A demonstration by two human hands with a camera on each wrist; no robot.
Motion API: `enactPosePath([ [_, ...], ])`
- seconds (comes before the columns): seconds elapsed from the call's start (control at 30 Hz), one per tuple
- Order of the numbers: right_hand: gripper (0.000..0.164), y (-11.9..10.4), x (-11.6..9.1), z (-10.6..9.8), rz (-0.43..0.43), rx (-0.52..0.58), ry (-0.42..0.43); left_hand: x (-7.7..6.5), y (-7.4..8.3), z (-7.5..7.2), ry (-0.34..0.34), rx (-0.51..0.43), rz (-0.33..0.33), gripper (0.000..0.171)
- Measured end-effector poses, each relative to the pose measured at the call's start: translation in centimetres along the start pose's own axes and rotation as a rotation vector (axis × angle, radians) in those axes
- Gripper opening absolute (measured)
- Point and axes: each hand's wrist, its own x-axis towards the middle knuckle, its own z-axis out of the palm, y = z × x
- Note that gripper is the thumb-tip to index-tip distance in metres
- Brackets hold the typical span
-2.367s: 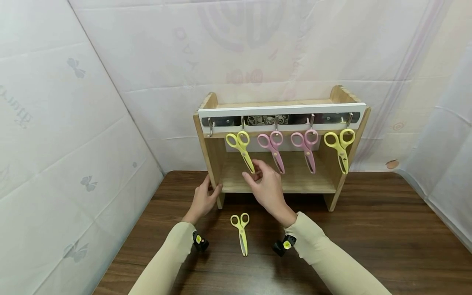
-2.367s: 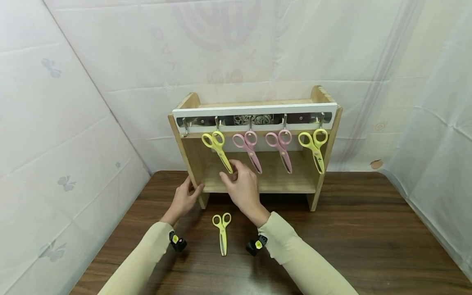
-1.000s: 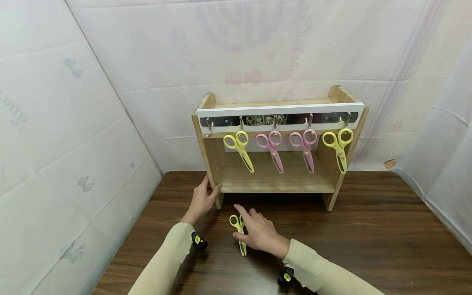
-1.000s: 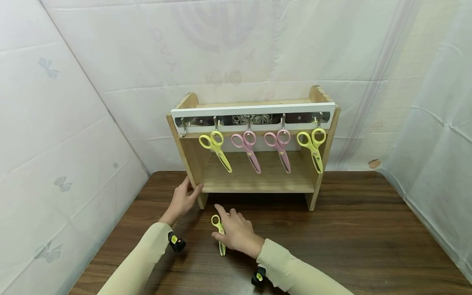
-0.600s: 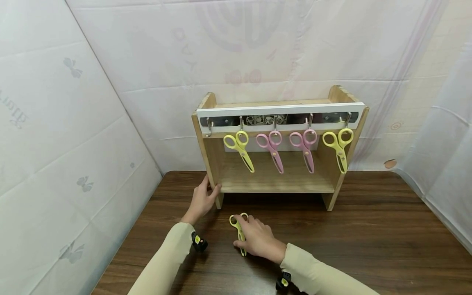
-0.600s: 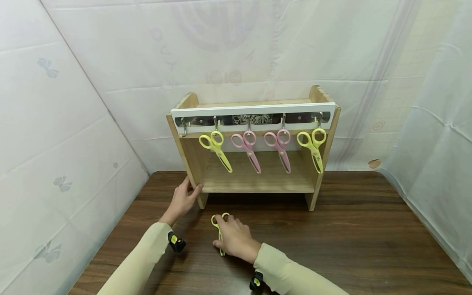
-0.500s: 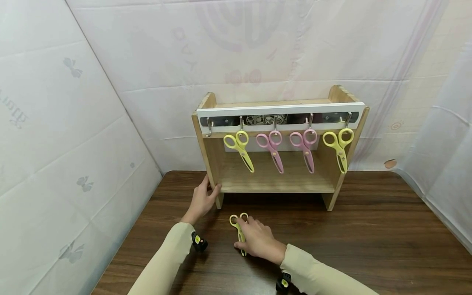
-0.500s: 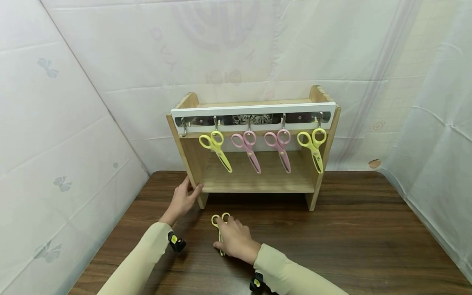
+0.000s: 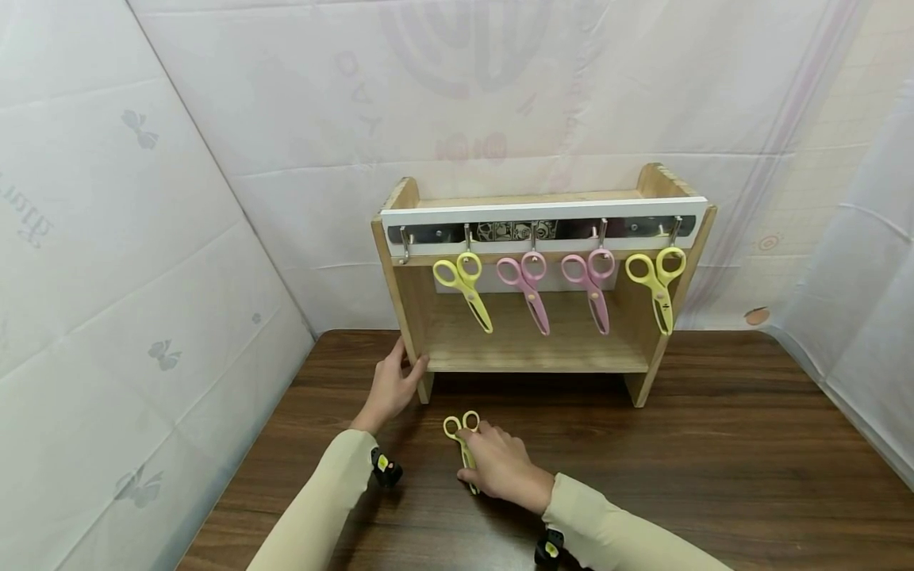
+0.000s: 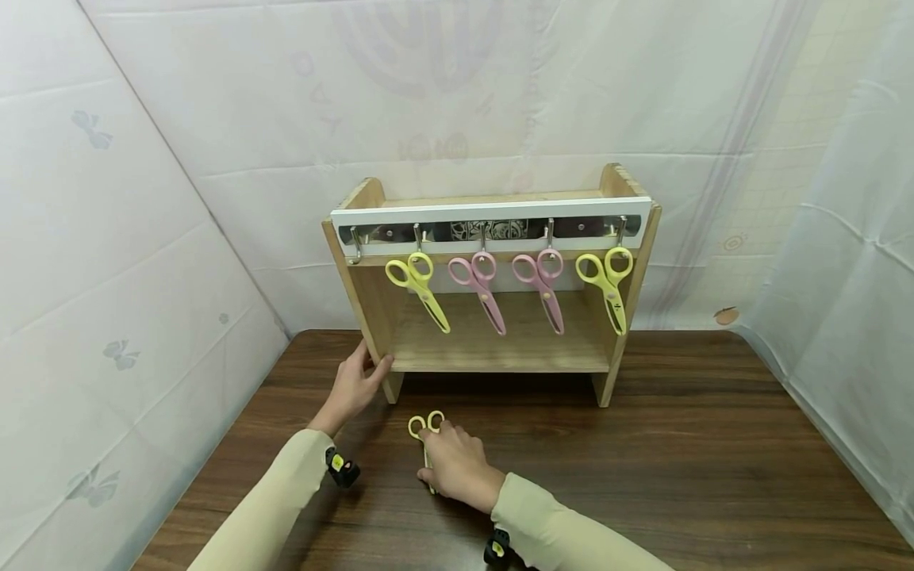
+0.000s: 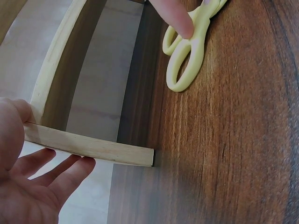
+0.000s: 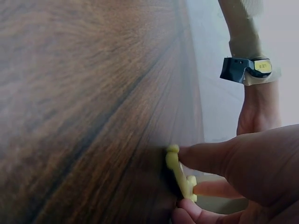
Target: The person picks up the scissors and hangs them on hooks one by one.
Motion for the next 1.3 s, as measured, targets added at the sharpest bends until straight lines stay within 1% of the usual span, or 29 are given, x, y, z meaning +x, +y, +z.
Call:
enactPosePath([
  [0.17,0.039,0.4,-0.4,-0.2,-0.029,0.010,0.007,0.0,0.0,0.0,-0.003,0.005,0.001,0.050],
  [0.23,0.038,0.6,-0.5,-0.3,-0.036,0.012,0.015,0.0,0.0,0.0,-0.001,0.005,0.004,0.050],
  [0.43,0.042,1.2,-0.7,-0.6,-0.030,0.006,0.012,0.1,0.0,0.0,0.002,0.005,0.007,0.052],
  [0.63,0.038,1.4,-0.7,-0.6,-0.019,0.027,-0.006,0.0,0.0,0.0,-0.001,0.007,0.008,0.053],
  [0.8,0.036,1.6,-0.7,-0.6,-0.027,0.049,0.018,0.0,0.0,0.0,0.002,0.010,0.005,0.051],
  [1.0,0.017,2.1,-0.9,-0.6,-0.066,0.088,0.066,0.0,-0.1,0.0,0.000,0.018,0.013,0.051],
  [1.3,0.021,2.3,-1.0,-0.7,-0.081,0.103,0.071,-0.1,-0.1,-0.1,-0.006,0.007,0.010,0.052],
])
